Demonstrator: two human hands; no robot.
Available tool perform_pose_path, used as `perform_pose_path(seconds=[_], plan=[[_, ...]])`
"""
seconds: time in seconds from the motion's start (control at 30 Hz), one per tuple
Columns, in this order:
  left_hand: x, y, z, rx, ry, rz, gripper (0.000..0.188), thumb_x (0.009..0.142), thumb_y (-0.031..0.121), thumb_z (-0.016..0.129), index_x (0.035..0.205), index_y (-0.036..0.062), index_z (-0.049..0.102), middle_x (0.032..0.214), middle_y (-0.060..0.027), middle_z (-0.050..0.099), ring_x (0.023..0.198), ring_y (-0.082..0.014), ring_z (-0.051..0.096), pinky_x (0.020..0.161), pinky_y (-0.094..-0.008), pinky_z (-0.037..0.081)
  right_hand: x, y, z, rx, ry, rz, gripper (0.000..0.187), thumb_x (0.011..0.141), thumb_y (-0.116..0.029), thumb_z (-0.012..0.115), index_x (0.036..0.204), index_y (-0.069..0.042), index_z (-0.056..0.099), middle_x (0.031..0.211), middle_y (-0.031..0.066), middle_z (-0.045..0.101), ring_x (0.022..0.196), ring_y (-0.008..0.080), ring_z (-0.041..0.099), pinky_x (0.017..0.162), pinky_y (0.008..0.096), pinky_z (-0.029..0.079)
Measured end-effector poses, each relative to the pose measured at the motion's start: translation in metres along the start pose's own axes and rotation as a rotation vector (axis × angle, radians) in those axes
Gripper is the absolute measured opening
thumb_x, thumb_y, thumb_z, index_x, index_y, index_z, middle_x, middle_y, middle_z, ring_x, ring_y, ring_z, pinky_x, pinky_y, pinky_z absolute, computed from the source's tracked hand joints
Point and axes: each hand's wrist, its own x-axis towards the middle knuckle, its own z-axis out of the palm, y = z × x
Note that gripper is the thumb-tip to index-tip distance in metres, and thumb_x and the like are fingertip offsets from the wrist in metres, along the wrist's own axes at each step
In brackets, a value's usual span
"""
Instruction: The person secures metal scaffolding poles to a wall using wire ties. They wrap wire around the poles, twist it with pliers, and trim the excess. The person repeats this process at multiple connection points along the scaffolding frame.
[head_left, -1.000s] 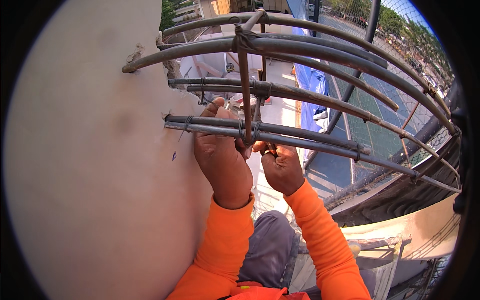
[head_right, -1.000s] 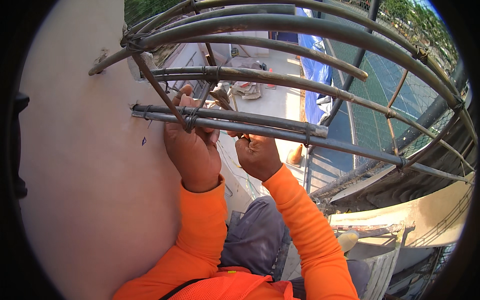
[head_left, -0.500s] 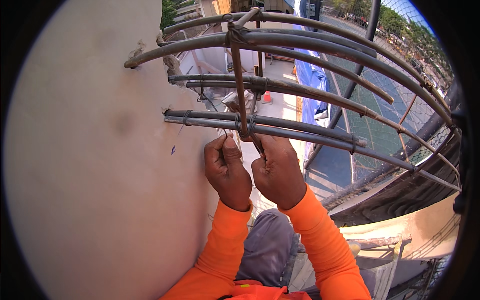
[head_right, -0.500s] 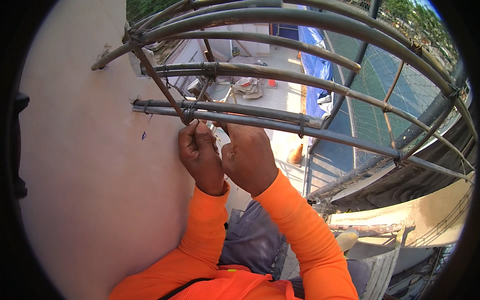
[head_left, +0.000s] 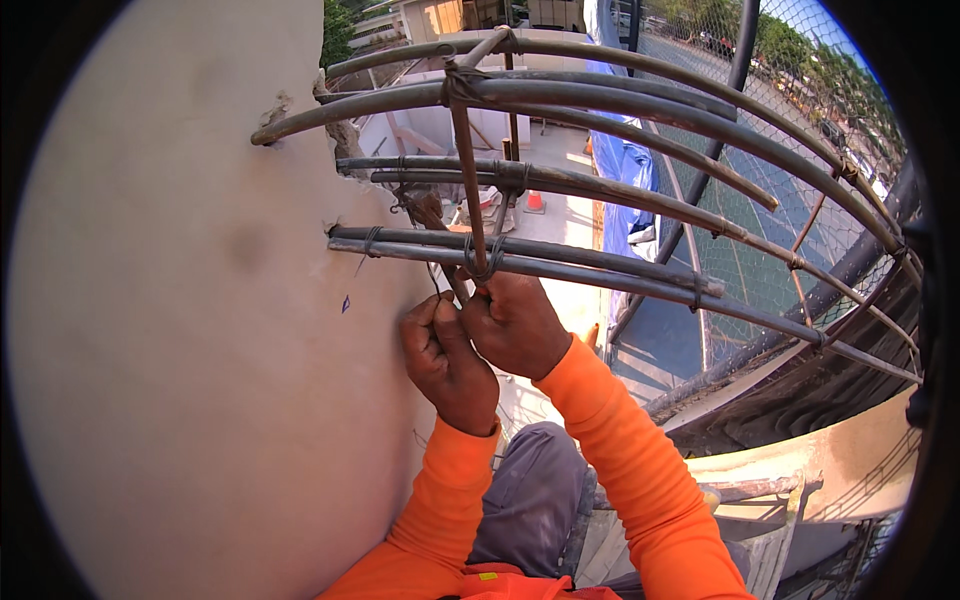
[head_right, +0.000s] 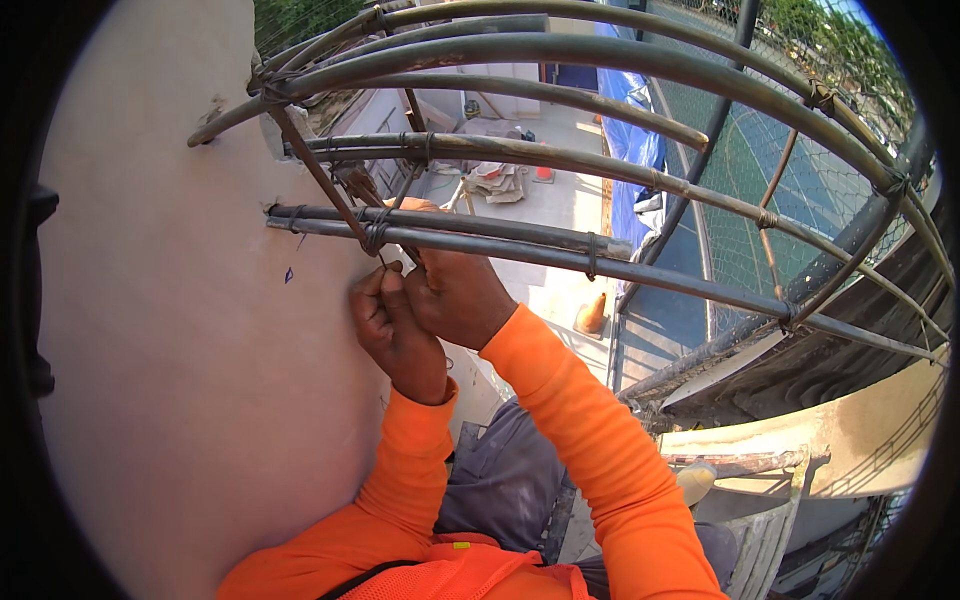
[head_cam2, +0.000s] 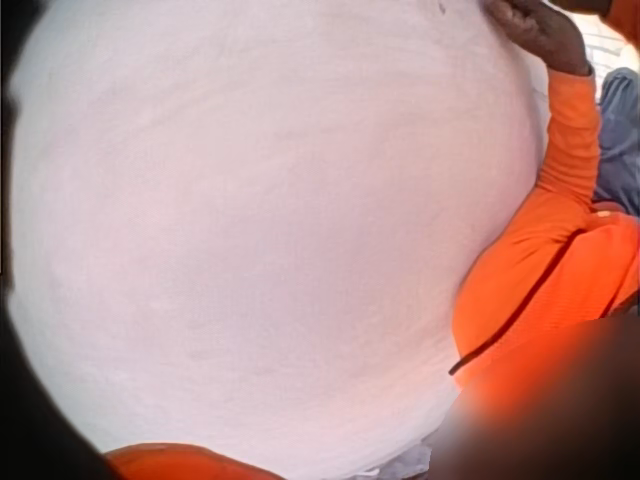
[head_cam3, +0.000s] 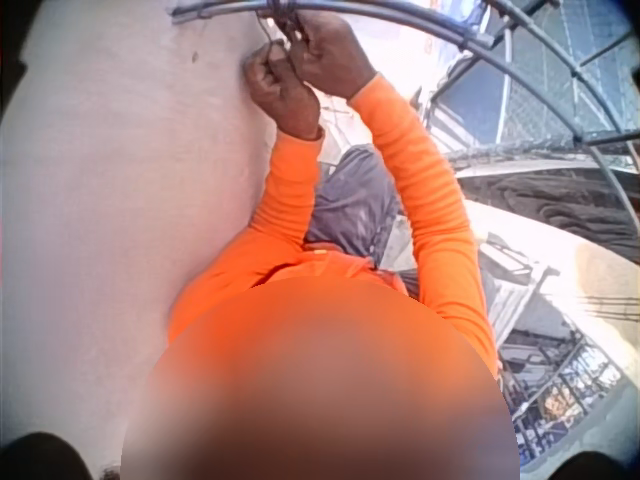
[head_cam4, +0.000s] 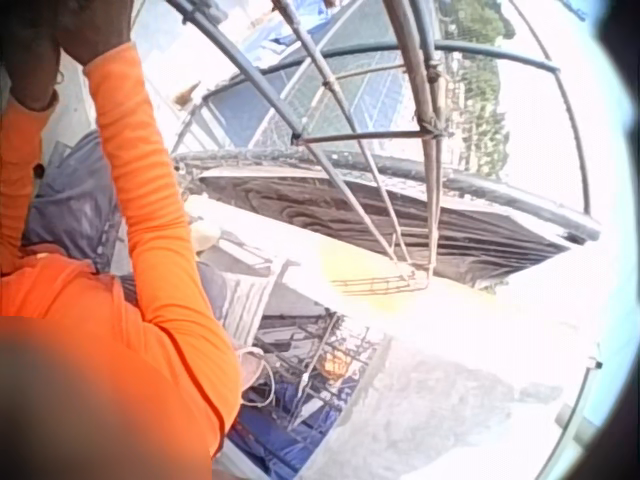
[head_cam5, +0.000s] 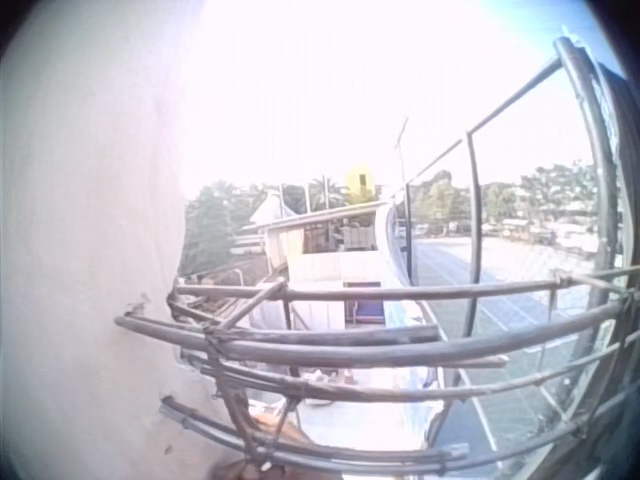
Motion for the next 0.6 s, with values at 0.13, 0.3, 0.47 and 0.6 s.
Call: perform_pose_path(seconds=[0.13,0.3,0.47,0.6], plan=[[0.004,-0.006,-0.001,-0.028,0.002,-0.039,0.021,0.110,0.020,0.056,0.108,-0.0011,0.060,0.105,-0.0090,0.066,0.095,-0.0131,0.062,0.084,-0.0289,0.050,0.008,0.005,0.006,-0.130,0.069,-0.128,0.030,0.082,0.006,0.058,0.110,0.000,0.065,0.080,0.0137,0.060,0.067,0.0325,0.055,0.062,0.0408,0.046],[0.006,0.000,-0.001,-0.236,-0.020,-0.252,0.023,0.109,0.023,0.058,0.107,-0.0001,0.060,0.100,-0.0060,0.063,0.089,-0.0112,0.058,0.081,-0.0282,0.050,0.011,0.008,0.008,-0.263,0.017,-0.068,0.021,0.086,0.003,0.058,0.106,-0.001,0.064,0.087,0.0148,0.062,0.074,0.0350,0.060,0.070,0.0426,0.052],[0.002,0.038,-0.007,-0.207,-0.084,-0.309,0.039,0.103,0.037,0.068,0.107,-0.0008,0.057,0.096,-0.0047,0.061,0.082,-0.0103,0.057,0.075,-0.0275,0.049,0.028,0.021,-0.011,-0.068,-0.217,-0.234,0.009,0.087,-0.001,0.063,0.096,-0.002,0.064,0.093,0.0124,0.064,0.086,0.0312,0.062,0.079,0.0420,0.054],[0.013,0.060,-0.013,0.318,-0.228,-0.188,0.049,0.100,0.045,0.071,0.111,0.0000,0.056,0.085,-0.0025,0.059,0.075,-0.0102,0.054,0.069,-0.0280,0.048,0.027,0.036,-0.016,-0.061,-0.229,-0.303,0.014,0.082,-0.009,0.069,0.095,-0.005,0.067,0.095,0.0122,0.064,0.090,0.0285,0.064,0.079,0.0394,0.055]])
